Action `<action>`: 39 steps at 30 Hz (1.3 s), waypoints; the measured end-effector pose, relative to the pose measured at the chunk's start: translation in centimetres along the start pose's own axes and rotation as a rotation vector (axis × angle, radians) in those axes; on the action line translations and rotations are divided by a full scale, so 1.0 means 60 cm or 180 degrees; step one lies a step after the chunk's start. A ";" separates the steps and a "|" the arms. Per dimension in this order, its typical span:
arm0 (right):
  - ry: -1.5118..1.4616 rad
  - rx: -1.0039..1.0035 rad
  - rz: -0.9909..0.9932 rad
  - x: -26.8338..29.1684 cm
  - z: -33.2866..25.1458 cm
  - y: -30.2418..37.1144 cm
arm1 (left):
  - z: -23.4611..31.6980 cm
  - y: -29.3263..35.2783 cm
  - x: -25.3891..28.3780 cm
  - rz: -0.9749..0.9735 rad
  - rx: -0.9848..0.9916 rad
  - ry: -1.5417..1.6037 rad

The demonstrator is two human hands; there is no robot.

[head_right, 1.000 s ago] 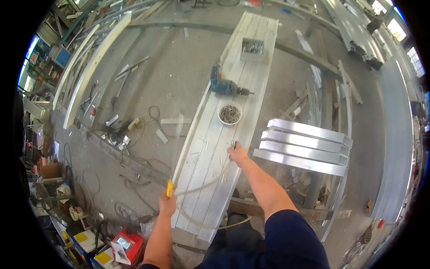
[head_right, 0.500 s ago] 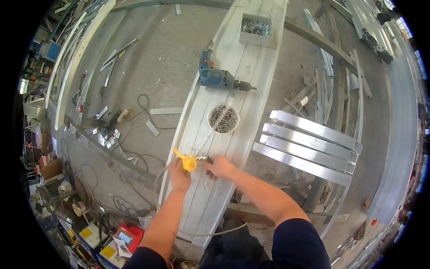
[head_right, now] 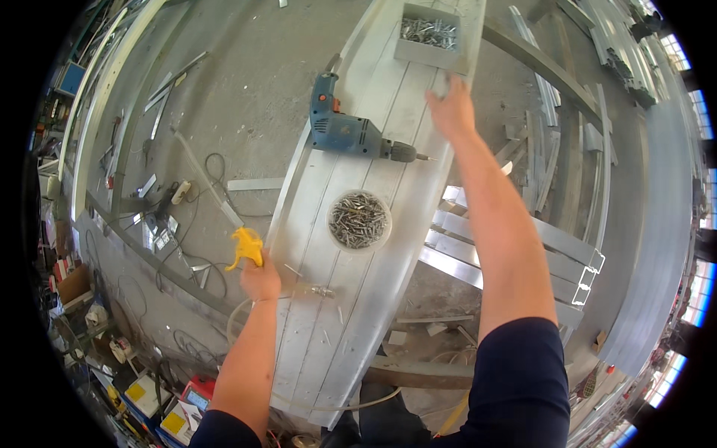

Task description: The person uses a yellow pneumatic tool to fasten metal brackets onto a long metal panel. They then pick up additional brackets and position them on the panel, preparing for further assembly.

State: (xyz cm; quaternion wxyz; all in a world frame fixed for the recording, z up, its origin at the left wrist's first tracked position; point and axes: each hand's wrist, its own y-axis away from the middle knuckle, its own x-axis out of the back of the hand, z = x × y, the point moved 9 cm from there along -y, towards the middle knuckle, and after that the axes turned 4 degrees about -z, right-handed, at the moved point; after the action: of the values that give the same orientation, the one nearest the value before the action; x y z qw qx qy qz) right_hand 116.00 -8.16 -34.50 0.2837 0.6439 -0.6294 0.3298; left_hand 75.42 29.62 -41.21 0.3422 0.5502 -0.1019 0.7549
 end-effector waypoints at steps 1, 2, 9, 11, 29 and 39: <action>0.0076 0.0007 0.0066 -0.002 -0.006 -0.038 | 0.003 0.000 -0.003 -0.0062 -0.0009 -0.0173; 0.0224 0.0132 0.0130 -0.011 -0.009 -0.070 | 0.009 0.000 -0.003 -0.0056 -0.0103 -0.0276; 0.1347 0.0134 -0.0552 -0.062 -0.016 -0.167 | 0.018 0.001 -0.014 -0.0089 -0.0465 -0.0212; 0.1722 -0.0016 -0.0642 -0.059 -0.032 -0.150 | 0.013 0.002 -0.012 -0.0070 -0.0442 -0.0233; -0.2908 -0.2272 -0.0312 -0.109 0.116 -0.131 | 0.028 0.003 -0.008 -0.0058 -0.0601 -0.0237; -0.3881 -0.2591 0.0141 -0.131 0.107 -0.221 | 0.032 0.000 -0.021 -0.0092 -0.0856 -0.0123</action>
State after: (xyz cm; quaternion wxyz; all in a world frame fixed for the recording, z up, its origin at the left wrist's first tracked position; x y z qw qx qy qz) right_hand 129.71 -7.64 -44.00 0.0930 0.5437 -0.7610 -0.3414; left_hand 77.08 28.12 -41.62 0.4216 0.5151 -0.2008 0.7187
